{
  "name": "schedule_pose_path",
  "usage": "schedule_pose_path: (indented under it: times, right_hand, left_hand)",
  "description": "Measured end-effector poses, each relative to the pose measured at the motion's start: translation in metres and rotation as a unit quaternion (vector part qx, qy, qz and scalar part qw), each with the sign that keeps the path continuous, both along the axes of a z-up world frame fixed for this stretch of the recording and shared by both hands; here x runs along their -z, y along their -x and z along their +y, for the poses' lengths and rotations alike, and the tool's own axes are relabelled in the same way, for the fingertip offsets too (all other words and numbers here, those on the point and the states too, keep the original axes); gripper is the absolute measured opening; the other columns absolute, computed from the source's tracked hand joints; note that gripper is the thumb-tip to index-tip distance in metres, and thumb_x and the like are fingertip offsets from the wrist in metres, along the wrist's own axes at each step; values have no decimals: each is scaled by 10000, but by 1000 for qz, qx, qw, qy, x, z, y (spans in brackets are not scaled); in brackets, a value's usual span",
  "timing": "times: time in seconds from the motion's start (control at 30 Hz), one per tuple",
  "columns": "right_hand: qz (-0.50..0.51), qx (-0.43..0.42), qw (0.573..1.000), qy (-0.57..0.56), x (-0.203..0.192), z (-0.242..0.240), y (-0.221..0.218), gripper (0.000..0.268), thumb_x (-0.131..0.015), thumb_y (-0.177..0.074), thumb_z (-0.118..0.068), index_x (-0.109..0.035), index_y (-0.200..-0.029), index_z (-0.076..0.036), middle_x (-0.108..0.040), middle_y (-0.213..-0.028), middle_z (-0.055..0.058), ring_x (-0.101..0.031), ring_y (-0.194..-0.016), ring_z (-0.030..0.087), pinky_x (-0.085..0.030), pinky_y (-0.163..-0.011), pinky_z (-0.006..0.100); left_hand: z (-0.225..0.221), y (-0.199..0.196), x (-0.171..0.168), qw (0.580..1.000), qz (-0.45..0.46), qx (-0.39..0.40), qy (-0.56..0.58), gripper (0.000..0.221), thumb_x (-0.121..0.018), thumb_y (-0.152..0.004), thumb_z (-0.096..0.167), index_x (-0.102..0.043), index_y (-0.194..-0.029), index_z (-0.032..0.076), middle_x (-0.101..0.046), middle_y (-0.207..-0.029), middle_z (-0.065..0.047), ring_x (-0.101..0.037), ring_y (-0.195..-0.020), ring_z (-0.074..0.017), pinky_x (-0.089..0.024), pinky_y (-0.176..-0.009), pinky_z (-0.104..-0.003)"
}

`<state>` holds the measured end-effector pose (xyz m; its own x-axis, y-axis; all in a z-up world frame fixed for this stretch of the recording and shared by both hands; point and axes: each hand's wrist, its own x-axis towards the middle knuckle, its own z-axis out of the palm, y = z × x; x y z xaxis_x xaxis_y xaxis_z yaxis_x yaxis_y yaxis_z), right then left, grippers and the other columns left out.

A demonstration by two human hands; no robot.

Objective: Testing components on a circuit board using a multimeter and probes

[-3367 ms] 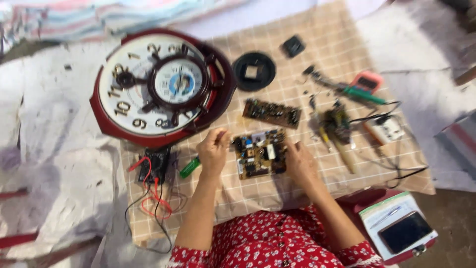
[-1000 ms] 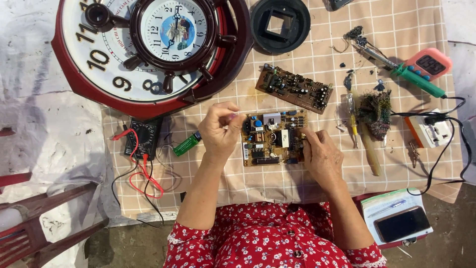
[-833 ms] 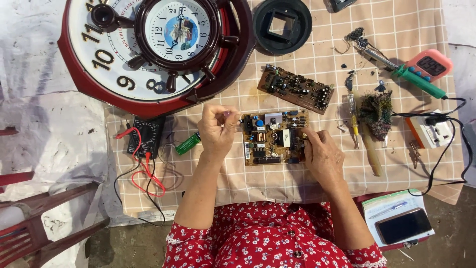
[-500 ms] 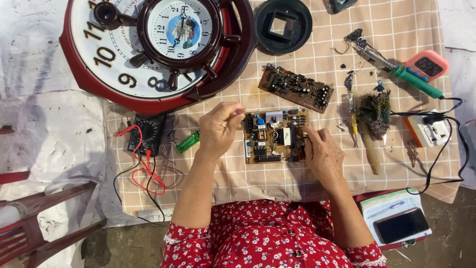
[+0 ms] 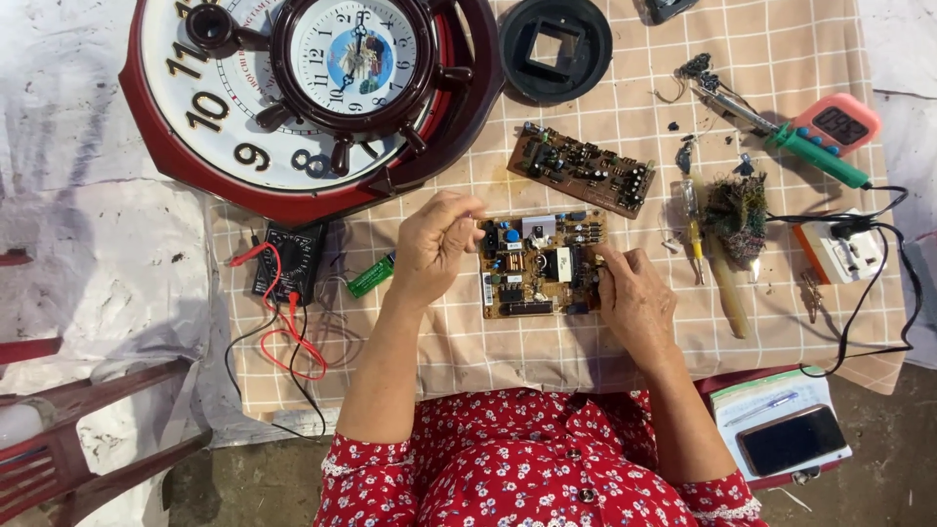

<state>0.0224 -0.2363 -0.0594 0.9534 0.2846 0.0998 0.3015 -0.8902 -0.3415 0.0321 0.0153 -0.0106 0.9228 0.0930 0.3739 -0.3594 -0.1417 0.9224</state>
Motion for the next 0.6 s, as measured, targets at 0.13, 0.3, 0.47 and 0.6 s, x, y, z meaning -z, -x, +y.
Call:
schedule_pose_path:
  times: [0.13,0.3,0.47,0.6]
  right_hand:
    - [-6,-4,1000,-3,2,-1,0,259,-452,-871,-226,-521,-1118,-263,-445,-751,29,-560,-660,268,-485,-530,407]
    - [-6,3,1000,-5,-2,0,1,246,-458,-872,-223,-533,-1101,-271,-440,-729,15,-565,-672,252,-484,-533,386]
    - [-18,11,1000,-3,3,-3,0,243,-474,-862,-243,-534,-1090,-300,-442,-723,-11,-564,-670,217,-485,-539,355]
    - [-34,4,999,-6,4,-4,-1,235,-475,-860,-233,-545,-1076,-290,-440,-713,-10,-556,-654,209,-473,-532,330]
  left_hand:
    - [8,-6,17,999,-30,-10,-28,111,-596,-821,125,-624,-843,20,-597,-740,-91,-580,-473,-151,-482,-436,-240]
    - [-3,-13,18,997,-28,-64,-28,182,-735,-715,167,-596,-753,57,-594,-685,-61,-527,-497,-124,-454,-448,-207]
    - [-2,-7,19,999,38,-12,-8,146,-653,-760,102,-567,-863,45,-576,-659,-70,-498,-543,-106,-446,-472,-247]
    - [0,-3,4,997,58,49,-4,168,-495,-853,136,-616,-856,19,-610,-719,-110,-574,-533,-167,-482,-476,-256]
